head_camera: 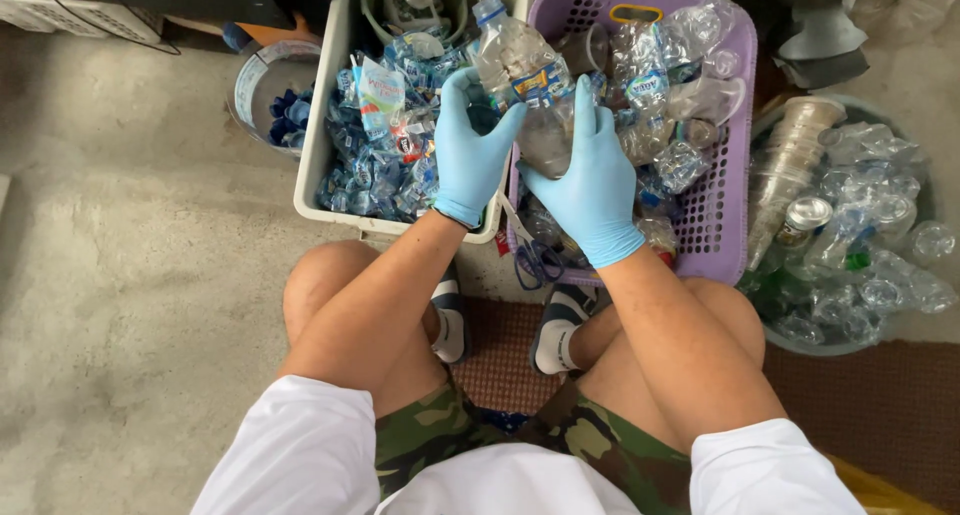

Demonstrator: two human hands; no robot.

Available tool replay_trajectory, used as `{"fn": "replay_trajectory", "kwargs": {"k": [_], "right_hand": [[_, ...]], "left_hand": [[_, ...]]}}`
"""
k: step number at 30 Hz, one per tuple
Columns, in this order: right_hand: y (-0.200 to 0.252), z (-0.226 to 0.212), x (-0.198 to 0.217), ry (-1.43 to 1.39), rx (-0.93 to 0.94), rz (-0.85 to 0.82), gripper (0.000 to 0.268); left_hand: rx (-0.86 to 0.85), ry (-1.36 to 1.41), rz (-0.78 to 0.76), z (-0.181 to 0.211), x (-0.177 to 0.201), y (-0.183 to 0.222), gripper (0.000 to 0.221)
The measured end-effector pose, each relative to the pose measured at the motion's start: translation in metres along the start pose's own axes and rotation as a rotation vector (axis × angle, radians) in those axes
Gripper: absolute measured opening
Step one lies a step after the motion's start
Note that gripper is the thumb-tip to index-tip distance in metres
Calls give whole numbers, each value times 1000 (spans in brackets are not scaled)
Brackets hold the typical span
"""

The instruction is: Sorting plastic bottles and removing labels using scissors

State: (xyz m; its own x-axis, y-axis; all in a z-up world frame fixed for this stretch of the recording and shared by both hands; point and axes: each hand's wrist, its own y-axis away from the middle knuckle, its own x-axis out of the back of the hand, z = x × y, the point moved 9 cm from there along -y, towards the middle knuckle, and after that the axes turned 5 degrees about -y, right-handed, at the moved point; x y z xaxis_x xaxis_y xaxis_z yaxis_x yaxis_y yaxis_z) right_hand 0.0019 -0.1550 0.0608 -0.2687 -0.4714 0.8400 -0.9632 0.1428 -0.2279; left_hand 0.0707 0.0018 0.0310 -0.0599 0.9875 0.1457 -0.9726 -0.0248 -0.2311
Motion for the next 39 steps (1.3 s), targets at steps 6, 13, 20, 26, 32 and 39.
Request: {"fn": "replay_trajectory", "kwargs": {"k": [6, 13, 20, 26, 32, 39], "right_hand": [[-3, 4, 4, -70, -39, -11, 114], [0, 14, 9, -305, 75, 68, 102], [-1, 8, -10, -817, 25, -278, 92], [2, 34, -54, -1400, 2, -425, 67], [0, 32, -26, -974, -103, -258, 71], [4, -12, 12, -38, 167, 97, 120]], "left_hand": [[-52, 126, 24, -3, -1, 2, 31], [158, 568, -21, -48, -19, -9, 12], [310, 913, -275, -34, -43, 0, 34], [355, 982, -351, -51, -55, 3, 21], [390, 805, -164, -81, -48, -10, 17], [452, 696, -63, -84, -39, -7, 23]]}}
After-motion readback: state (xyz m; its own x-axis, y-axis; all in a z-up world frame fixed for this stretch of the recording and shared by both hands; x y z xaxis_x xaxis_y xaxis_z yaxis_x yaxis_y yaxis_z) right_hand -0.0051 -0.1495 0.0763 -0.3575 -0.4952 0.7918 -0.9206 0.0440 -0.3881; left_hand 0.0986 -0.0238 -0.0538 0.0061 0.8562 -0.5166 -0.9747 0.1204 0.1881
